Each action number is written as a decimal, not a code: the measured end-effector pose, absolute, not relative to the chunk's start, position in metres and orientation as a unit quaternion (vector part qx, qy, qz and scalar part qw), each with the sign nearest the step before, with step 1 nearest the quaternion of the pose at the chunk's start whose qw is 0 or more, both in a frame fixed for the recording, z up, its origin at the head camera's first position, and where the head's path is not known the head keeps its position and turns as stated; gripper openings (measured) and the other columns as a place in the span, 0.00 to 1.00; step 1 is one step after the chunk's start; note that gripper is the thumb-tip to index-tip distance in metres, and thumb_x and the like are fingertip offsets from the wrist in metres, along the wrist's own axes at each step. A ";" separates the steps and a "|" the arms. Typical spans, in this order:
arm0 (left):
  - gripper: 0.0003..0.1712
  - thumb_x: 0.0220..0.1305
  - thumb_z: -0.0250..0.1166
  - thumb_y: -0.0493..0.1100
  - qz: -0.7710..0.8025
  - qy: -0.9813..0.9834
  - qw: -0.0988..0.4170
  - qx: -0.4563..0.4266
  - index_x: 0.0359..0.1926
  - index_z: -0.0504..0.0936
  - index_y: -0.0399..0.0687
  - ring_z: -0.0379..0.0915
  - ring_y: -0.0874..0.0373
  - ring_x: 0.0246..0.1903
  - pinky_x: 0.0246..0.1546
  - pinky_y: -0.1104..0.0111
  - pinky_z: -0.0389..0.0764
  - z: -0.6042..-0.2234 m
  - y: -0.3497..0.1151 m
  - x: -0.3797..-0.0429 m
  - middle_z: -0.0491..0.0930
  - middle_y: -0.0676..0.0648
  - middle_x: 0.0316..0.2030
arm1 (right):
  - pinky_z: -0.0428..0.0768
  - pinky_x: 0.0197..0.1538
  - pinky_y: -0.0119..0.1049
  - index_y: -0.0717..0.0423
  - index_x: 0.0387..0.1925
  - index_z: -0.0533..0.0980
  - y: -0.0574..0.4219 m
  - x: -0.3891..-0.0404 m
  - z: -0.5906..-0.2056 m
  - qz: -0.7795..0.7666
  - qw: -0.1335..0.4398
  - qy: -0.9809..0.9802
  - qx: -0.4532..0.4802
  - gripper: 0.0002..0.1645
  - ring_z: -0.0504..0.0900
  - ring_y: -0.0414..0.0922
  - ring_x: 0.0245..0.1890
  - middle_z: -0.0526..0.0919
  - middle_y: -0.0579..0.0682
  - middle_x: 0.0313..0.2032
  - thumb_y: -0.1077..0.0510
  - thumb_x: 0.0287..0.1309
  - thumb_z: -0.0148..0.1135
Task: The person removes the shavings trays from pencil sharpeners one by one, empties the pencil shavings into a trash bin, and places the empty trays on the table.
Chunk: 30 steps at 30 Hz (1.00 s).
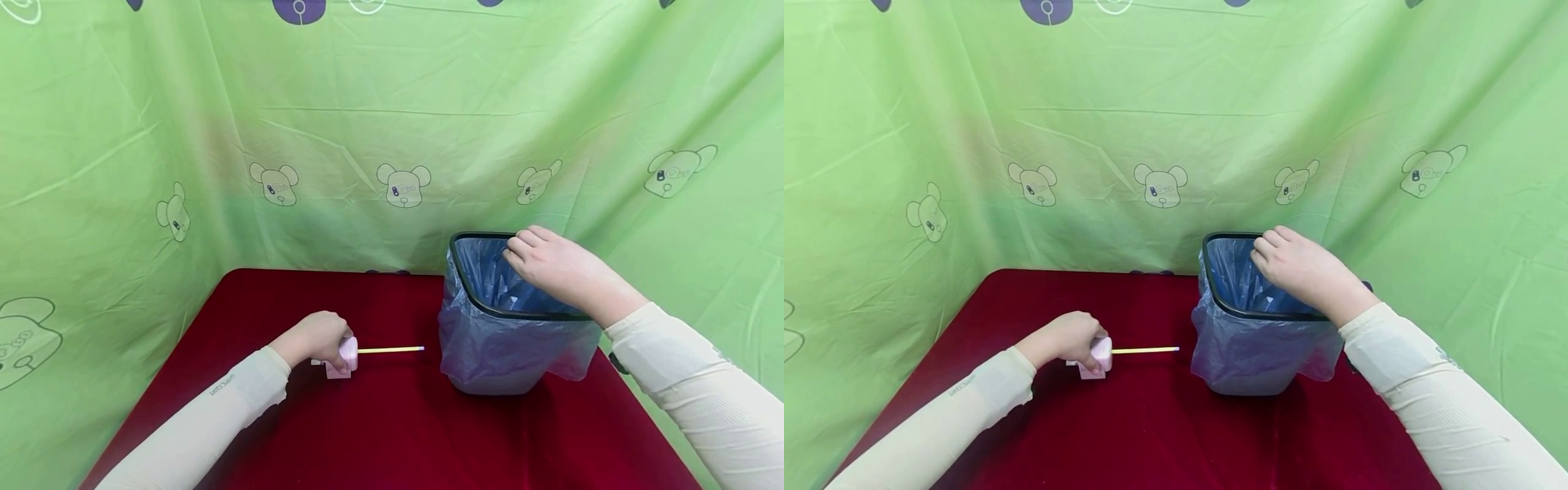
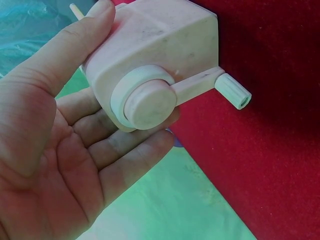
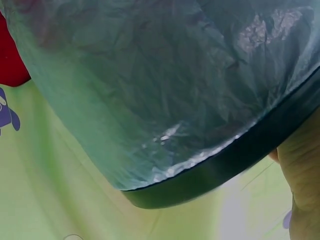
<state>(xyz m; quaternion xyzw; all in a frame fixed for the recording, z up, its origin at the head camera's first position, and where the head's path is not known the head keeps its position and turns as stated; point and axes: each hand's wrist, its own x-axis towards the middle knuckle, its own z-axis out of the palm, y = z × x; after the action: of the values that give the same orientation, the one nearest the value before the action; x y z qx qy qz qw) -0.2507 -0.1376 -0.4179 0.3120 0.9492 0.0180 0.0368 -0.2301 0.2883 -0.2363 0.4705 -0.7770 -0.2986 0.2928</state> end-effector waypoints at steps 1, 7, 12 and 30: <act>0.31 0.37 0.83 0.64 0.018 0.950 0.037 0.311 0.43 0.91 0.55 0.73 0.64 0.31 0.38 0.65 0.78 -0.418 -0.138 -0.250 0.83 0.61 0.29 | 0.75 0.57 0.52 0.71 0.48 0.78 0.288 -0.230 -0.236 -0.301 0.291 -0.777 0.470 0.15 0.75 0.60 0.45 0.79 0.64 0.43 0.71 0.58 0.62; 0.31 0.36 0.84 0.64 0.019 0.949 0.032 0.312 0.41 0.91 0.55 0.72 0.64 0.30 0.38 0.65 0.78 -0.419 -0.138 -0.250 0.82 0.61 0.28 | 0.75 0.58 0.52 0.71 0.48 0.79 0.286 -0.229 -0.236 -0.310 0.288 -0.774 0.471 0.15 0.76 0.61 0.46 0.79 0.65 0.44 0.72 0.58 0.61; 0.31 0.36 0.84 0.64 0.022 0.949 0.032 0.312 0.42 0.91 0.55 0.72 0.64 0.30 0.37 0.65 0.78 -0.419 -0.138 -0.250 0.82 0.61 0.28 | 0.75 0.56 0.51 0.71 0.46 0.79 0.285 -0.230 -0.236 -0.316 0.298 -0.764 0.478 0.14 0.75 0.60 0.44 0.79 0.64 0.42 0.71 0.60 0.55; 0.29 0.37 0.84 0.64 0.022 0.950 0.031 0.311 0.40 0.91 0.57 0.72 0.64 0.31 0.37 0.65 0.78 -0.419 -0.139 -0.250 0.80 0.62 0.26 | 0.75 0.54 0.49 0.71 0.40 0.77 0.281 -0.232 -0.235 -0.331 0.314 -0.733 0.504 0.18 0.73 0.59 0.40 0.77 0.62 0.38 0.69 0.64 0.39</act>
<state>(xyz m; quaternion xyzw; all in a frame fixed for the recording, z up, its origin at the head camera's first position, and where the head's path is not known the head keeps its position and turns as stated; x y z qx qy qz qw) -0.2499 -0.1392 -0.4187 0.3110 0.9497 0.0222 0.0308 -0.2321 0.2813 -0.2353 0.5045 -0.7333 -0.3307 0.3137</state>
